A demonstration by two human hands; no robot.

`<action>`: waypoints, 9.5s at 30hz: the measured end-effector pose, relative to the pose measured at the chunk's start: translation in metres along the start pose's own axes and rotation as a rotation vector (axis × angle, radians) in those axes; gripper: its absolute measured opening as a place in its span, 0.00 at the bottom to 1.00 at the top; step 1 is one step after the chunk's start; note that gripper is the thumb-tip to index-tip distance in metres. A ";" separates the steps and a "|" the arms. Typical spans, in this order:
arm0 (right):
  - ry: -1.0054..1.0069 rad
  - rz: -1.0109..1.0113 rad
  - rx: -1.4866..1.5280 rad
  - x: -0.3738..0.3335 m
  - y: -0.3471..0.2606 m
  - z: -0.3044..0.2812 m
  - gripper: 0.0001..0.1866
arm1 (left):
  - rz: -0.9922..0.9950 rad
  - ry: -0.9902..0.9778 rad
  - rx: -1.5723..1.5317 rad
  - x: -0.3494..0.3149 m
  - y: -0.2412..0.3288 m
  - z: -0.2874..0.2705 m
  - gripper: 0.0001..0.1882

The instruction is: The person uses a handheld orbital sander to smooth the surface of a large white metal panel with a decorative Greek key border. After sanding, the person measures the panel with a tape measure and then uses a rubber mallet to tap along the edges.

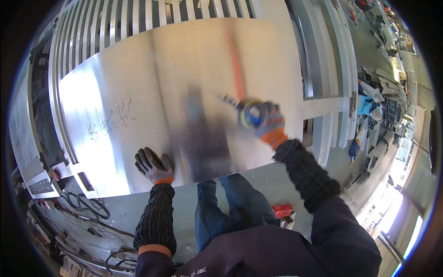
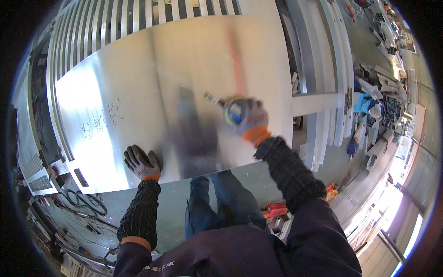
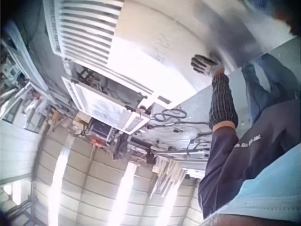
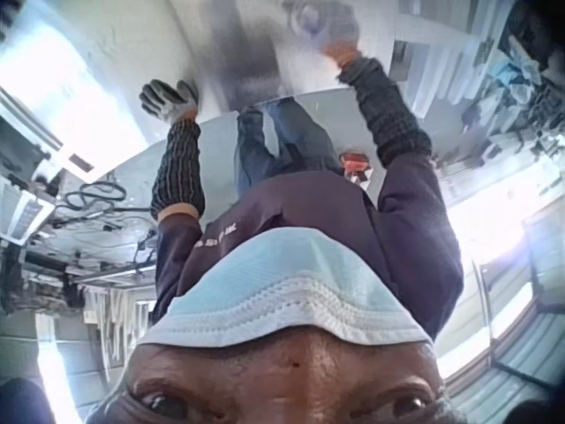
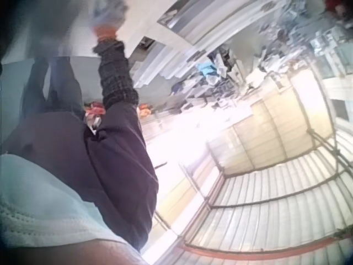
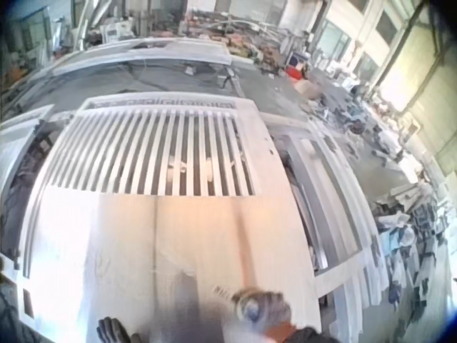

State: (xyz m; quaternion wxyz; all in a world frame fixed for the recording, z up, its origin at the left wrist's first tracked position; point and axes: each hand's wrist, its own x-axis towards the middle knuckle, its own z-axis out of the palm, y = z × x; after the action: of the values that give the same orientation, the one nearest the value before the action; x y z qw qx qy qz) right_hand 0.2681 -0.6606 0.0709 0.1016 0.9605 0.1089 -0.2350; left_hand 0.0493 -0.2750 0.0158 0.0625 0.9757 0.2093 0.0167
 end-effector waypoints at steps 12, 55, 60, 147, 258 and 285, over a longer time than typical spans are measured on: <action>0.321 0.361 0.277 0.362 0.100 -0.143 0.42 | 0.027 -0.027 -0.056 0.006 -0.001 0.006 0.43; 0.185 -0.306 0.117 0.272 -0.417 -0.252 0.34 | 0.003 -0.163 -0.394 0.014 -0.031 -0.035 0.43; 0.295 -0.210 0.250 0.285 -0.374 -0.234 0.26 | 0.041 0.048 -0.176 0.065 -0.207 -0.018 0.44; 0.396 -0.732 -0.098 0.223 -0.779 -0.246 0.36 | -0.455 -0.060 -0.342 0.131 -0.310 -0.048 0.40; 0.422 -0.871 -0.136 -0.145 -0.776 -0.061 0.34 | -1.111 -0.382 -0.847 -0.286 -0.349 -0.025 0.32; 0.289 -1.069 -0.070 -0.223 -0.758 -0.032 0.35 | -1.241 -0.438 -1.041 -0.387 -0.339 0.009 0.29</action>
State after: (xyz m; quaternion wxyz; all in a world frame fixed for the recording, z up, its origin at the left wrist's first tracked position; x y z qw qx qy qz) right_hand -0.1059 0.0359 0.0952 -0.0161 0.7901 0.6017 -0.1161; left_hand -0.4405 -0.1281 -0.0389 0.5421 0.5112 0.6567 -0.1159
